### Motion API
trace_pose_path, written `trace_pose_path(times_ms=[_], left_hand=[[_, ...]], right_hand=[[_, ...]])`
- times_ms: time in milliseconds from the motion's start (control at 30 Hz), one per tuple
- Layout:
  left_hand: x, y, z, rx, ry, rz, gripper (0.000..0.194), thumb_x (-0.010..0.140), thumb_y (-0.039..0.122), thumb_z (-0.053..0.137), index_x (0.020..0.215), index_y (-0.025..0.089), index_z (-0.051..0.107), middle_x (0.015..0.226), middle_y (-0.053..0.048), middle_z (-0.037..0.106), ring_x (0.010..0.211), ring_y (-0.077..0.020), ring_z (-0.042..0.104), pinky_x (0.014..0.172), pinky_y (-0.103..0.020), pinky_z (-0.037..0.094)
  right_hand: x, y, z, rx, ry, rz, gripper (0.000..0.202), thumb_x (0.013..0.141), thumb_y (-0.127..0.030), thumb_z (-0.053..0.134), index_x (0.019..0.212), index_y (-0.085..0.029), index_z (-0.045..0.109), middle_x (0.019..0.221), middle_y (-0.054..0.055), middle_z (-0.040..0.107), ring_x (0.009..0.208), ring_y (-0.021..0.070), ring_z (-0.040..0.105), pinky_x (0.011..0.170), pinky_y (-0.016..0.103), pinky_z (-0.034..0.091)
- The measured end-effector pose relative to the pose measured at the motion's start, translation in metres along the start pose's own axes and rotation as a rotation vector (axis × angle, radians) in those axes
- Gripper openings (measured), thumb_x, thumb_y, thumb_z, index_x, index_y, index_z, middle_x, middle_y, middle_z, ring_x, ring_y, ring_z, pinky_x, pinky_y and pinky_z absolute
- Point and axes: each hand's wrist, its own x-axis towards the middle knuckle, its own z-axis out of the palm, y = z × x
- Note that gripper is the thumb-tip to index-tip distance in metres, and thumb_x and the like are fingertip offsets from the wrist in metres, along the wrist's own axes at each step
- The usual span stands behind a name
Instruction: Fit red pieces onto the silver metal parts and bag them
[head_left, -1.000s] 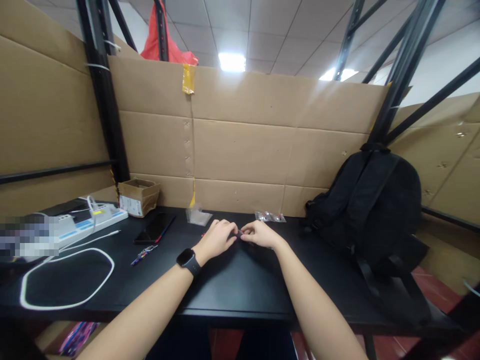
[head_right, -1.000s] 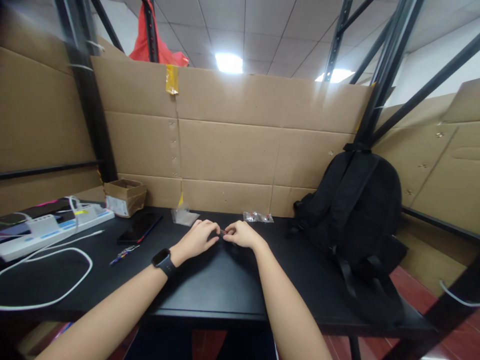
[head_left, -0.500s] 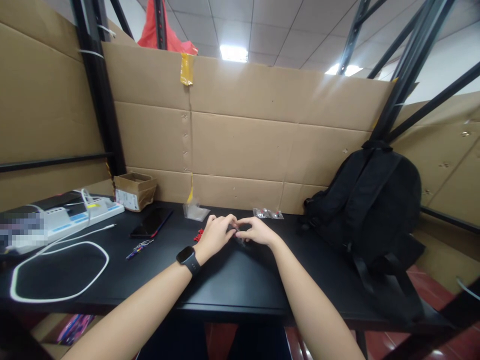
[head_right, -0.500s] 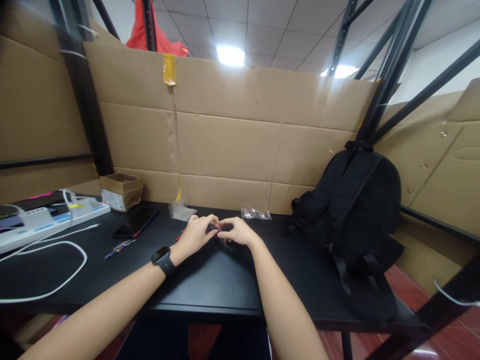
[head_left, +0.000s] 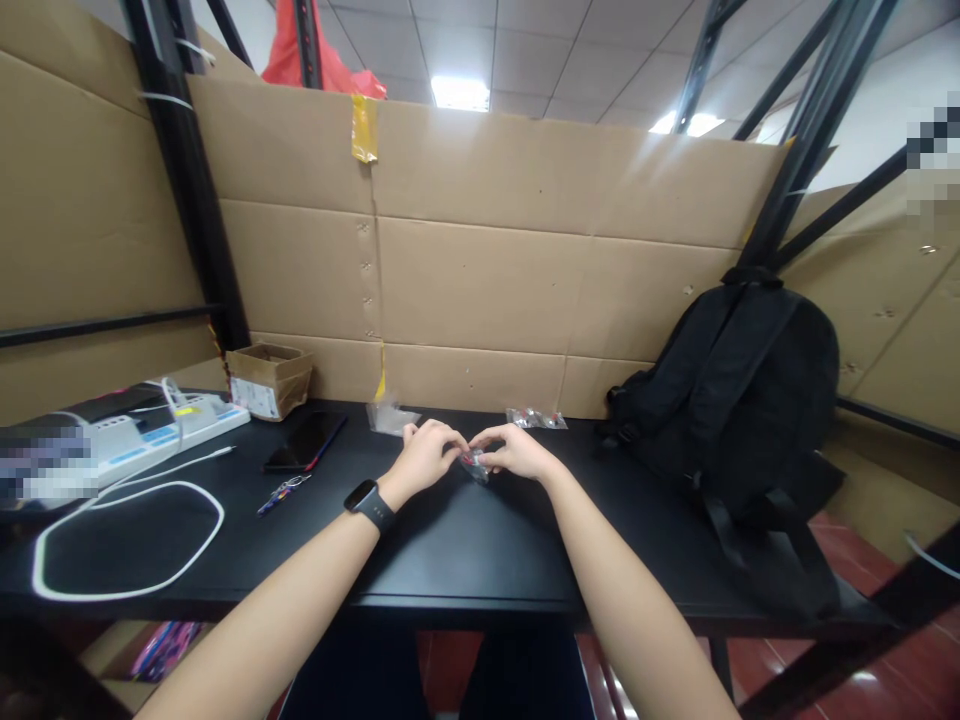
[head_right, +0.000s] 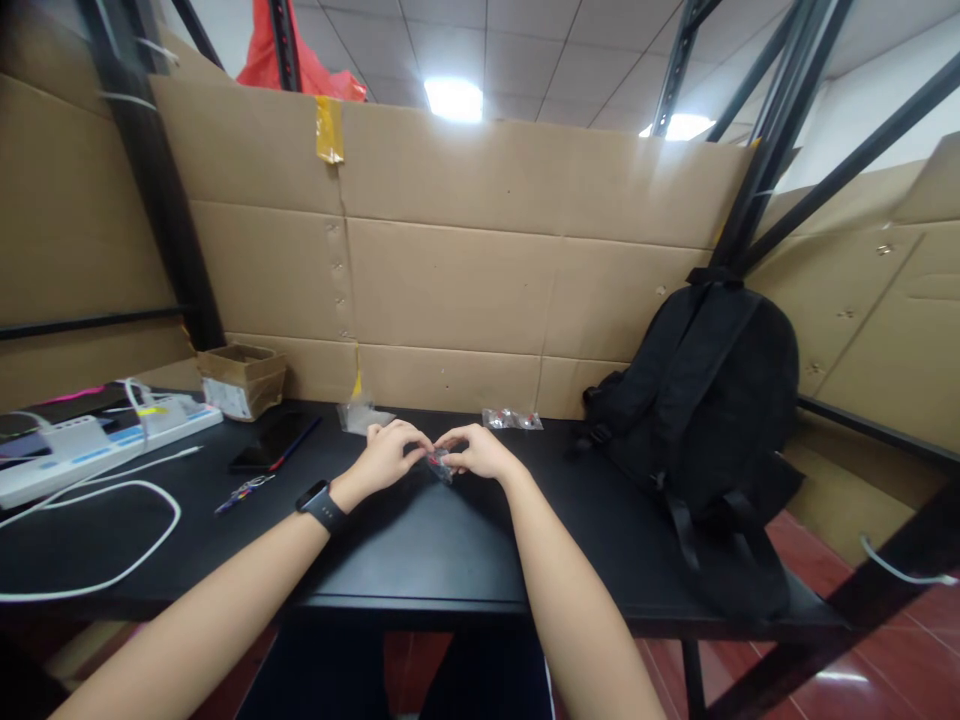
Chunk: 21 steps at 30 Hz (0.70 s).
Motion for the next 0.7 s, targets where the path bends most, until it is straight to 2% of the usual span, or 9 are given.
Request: trace_pose_path(times_ms=[200, 433, 500, 633, 700], left_hand=[[0.002, -0.010, -0.010, -0.052, -0.051, 0.065, 0.016, 0.086, 0.025, 0.062, 0.086, 0.028, 0.077, 0.101, -0.003, 0.074, 0.107, -0.0241, 0.057, 0.092, -0.040, 0.035], [0.001, -0.013, -0.011, -0.052, -0.129, 0.184, 0.014, 0.082, 0.022, 0.066, 0.073, 0.027, 0.076, 0.106, -0.001, 0.073, 0.112, -0.0253, 0.051, 0.098, -0.044, 0.031], [0.001, -0.016, -0.009, -0.019, -0.130, 0.187, 0.020, 0.082, 0.019, 0.063, 0.073, 0.028, 0.077, 0.108, -0.002, 0.072, 0.113, -0.0262, 0.049, 0.099, -0.047, 0.030], [0.002, -0.025, -0.005, 0.051, -0.115, 0.144, 0.043, 0.078, 0.001, 0.047, 0.072, 0.031, 0.078, 0.108, -0.002, 0.071, 0.112, -0.0259, 0.048, 0.098, -0.051, 0.029], [0.002, -0.027, -0.005, 0.067, -0.114, 0.130, 0.045, 0.076, 0.000, 0.045, 0.074, 0.031, 0.078, 0.107, -0.002, 0.071, 0.111, -0.0260, 0.049, 0.098, -0.051, 0.029]], right_hand=[[0.001, 0.003, -0.003, 0.077, 0.060, 0.034, 0.034, 0.073, -0.021, 0.075, 0.106, -0.015, 0.070, 0.089, 0.006, 0.074, 0.063, 0.0127, 0.064, 0.063, 0.026, 0.055], [0.004, 0.014, -0.008, 0.051, 0.208, 0.055, 0.030, 0.067, -0.008, 0.068, 0.097, -0.015, 0.069, 0.075, 0.003, 0.072, 0.059, 0.0134, 0.062, 0.056, 0.024, 0.051], [0.003, 0.016, -0.012, 0.026, 0.244, 0.061, 0.029, 0.068, -0.007, 0.067, 0.096, -0.015, 0.069, 0.074, 0.003, 0.072, 0.062, 0.0145, 0.064, 0.058, 0.024, 0.051], [-0.001, 0.015, -0.019, -0.112, 0.314, 0.045, 0.027, 0.071, -0.008, 0.066, 0.097, -0.015, 0.069, 0.075, 0.004, 0.074, 0.065, 0.0154, 0.066, 0.060, 0.023, 0.050], [-0.001, 0.014, -0.021, -0.187, 0.347, 0.036, 0.028, 0.072, -0.007, 0.064, 0.098, -0.016, 0.068, 0.075, 0.004, 0.075, 0.064, 0.0157, 0.067, 0.058, 0.023, 0.049]])
